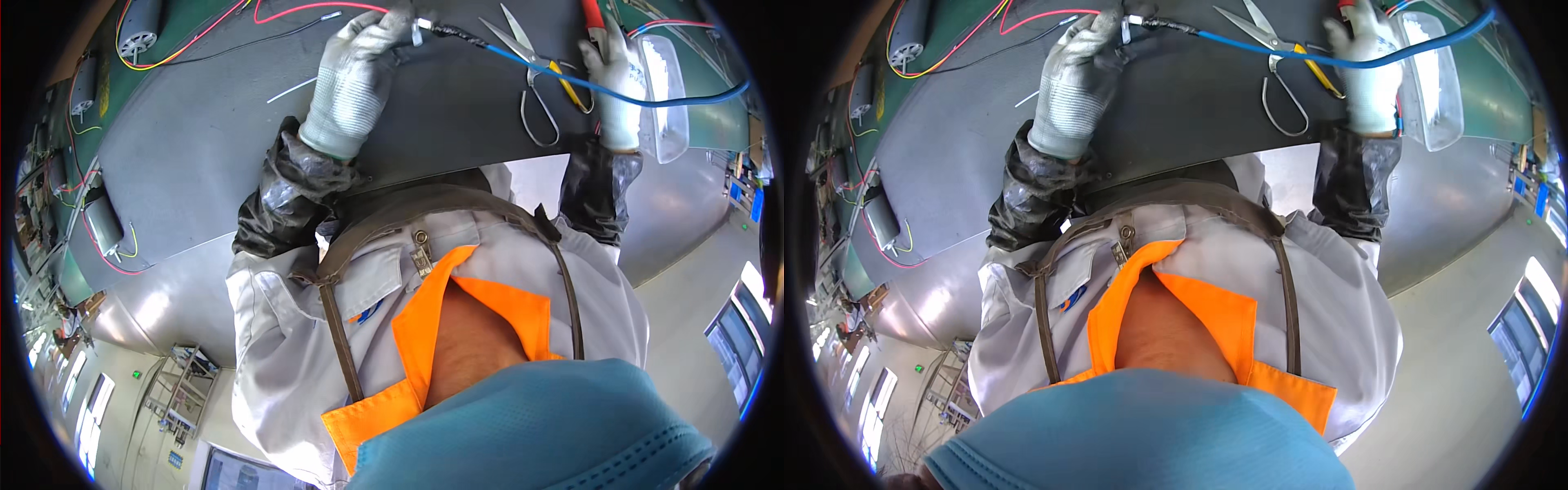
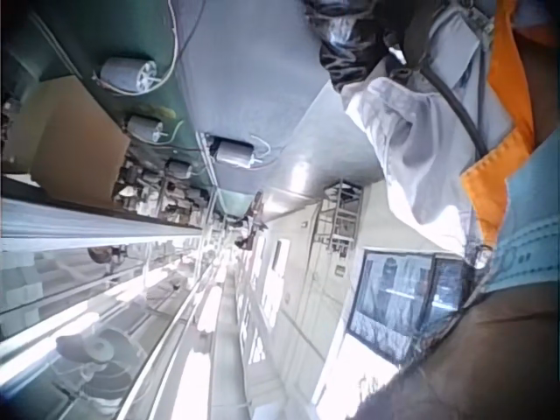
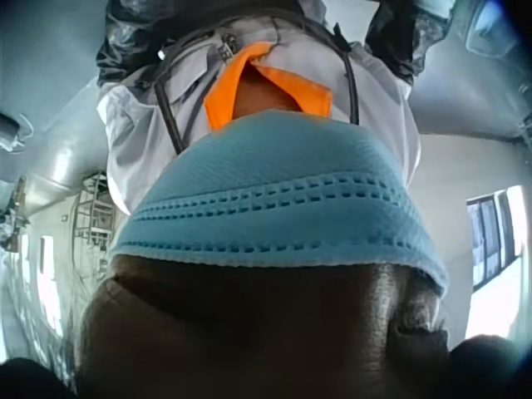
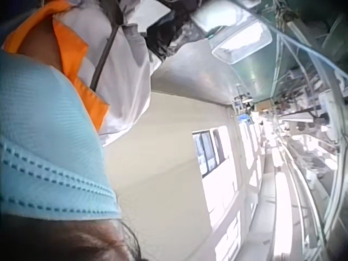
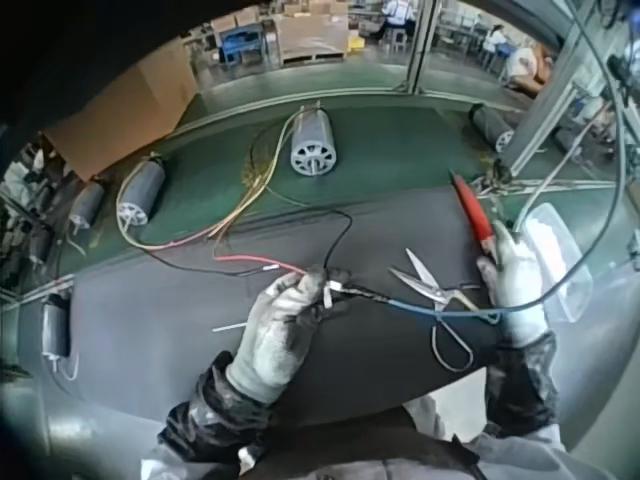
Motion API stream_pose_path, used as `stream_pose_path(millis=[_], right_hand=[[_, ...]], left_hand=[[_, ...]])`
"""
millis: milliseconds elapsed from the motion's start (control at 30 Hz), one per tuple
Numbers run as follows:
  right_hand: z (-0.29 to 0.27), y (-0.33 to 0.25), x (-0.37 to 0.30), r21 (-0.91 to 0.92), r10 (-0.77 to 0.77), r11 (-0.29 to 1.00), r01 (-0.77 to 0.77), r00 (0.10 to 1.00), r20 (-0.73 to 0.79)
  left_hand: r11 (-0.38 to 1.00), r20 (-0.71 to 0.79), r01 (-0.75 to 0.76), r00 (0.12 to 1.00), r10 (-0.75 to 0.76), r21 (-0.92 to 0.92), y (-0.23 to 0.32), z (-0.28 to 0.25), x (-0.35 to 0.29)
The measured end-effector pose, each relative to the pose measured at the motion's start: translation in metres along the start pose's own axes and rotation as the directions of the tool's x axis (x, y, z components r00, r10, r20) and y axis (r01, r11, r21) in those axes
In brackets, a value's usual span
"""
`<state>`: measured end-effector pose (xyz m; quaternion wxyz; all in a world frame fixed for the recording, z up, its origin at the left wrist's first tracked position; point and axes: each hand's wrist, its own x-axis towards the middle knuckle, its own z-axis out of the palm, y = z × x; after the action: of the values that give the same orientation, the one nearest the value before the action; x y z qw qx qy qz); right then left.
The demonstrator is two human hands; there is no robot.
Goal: Connecting wires and assembling internal components of electric motors on a production line.
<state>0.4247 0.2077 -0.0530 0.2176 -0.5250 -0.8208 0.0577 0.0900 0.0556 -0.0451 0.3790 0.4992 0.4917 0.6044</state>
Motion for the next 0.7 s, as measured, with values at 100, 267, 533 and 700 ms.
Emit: stream_pose_path(millis=[100, 267, 533, 700], right_hand=[[0.014, 0.029, 0.007, -0.335, 0.161, 0.926, -0.176, 0.984, -0.073], [0.027, -0.025, 0.032, 0.666, 0.220, 0.713, -0.220, 0.972, 0.085], [0.015, -0.075, 0.086, 0.722, 0.003, 0.658, -0.215, 0.959, 0.283], [0.004, -0.066, 0.081, 0.790, -0.013, 0.556, -0.258, 0.948, 0.318]], left_hand=[[0.971, 0.100, 0.127, 0.989, -0.109, -0.204, -0.021, -0.018, -0.013], [0.973, 0.131, 0.182, 0.978, -0.164, -0.142, 0.001, -0.002, -0.015], [0.769, 0.131, 0.376, 0.922, -0.363, -0.517, 0.000, -0.002, -0.024], [0.728, 0.185, 0.472, 0.878, -0.442, -0.498, 0.011, -0.002, -0.012]])
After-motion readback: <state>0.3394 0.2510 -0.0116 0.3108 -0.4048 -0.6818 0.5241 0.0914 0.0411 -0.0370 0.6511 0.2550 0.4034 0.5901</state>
